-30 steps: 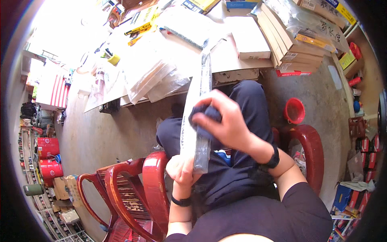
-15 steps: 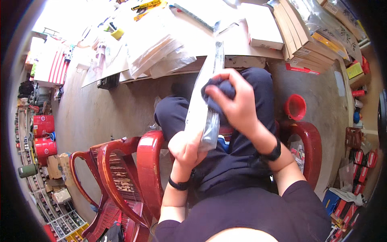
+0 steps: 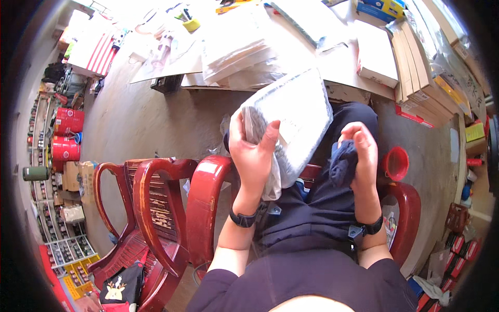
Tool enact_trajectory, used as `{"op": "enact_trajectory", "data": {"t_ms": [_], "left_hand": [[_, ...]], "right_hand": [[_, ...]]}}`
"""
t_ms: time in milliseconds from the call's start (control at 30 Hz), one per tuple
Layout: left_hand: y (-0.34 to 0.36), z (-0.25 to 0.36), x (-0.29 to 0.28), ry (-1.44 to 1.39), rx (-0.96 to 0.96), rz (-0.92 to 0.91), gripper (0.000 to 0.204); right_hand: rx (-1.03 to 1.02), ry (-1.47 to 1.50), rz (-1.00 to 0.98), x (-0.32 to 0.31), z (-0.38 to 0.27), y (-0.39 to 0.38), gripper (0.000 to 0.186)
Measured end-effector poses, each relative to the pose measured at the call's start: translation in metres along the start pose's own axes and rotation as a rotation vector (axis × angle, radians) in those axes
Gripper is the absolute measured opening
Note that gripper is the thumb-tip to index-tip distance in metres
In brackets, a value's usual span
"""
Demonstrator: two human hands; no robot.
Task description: The person is cleaning an air filter with a cloth while it is still in the plastic bag.
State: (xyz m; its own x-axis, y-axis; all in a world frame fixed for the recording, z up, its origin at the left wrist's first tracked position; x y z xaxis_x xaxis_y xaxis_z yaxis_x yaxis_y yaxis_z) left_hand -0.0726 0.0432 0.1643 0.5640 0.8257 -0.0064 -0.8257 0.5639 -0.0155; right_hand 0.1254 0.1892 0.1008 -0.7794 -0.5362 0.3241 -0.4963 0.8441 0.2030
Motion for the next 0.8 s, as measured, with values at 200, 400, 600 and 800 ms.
{"op": "enact_trajectory", "data": {"t_ms": [200,400,600,800], "left_hand": [[0.006,-0.023,-0.005,-0.157,-0.066,0.094,0.041],[-0.004,-0.023,0.011,-0.152,-0.087,-0.074,0.045],[0.014,-0.082,0.010,-0.173,-0.394,-0.308,0.038],[0.048,-0.173,0.040,-0.656,-0.720,-0.486,0.043]], "right_hand": [[0.333,0.049,-0.304,0.024,0.064,-0.049,0.051],[0.315,0.044,-0.114,0.026,0.047,-0.021,0.043],[0.116,-0.014,-0.198,-0.012,0.029,0.063,0.044],[0.177,0.028,0.062,-0.028,0.067,0.083,0.049]]}}
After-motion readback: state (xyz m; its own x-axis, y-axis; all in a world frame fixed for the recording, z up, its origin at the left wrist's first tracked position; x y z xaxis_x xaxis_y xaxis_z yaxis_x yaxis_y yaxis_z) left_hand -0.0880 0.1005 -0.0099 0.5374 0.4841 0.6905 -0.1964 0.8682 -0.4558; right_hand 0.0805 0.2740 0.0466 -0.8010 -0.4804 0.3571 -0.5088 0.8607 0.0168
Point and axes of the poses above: each hand's wrist, its own y-axis towards the middle knuckle, its own x-axis out of the palm, z = x × y, the point moved 10 cm from there along y, towards the middle knuckle, and after that the axes turned 15 degrees about -x, right-handed, at the moved point
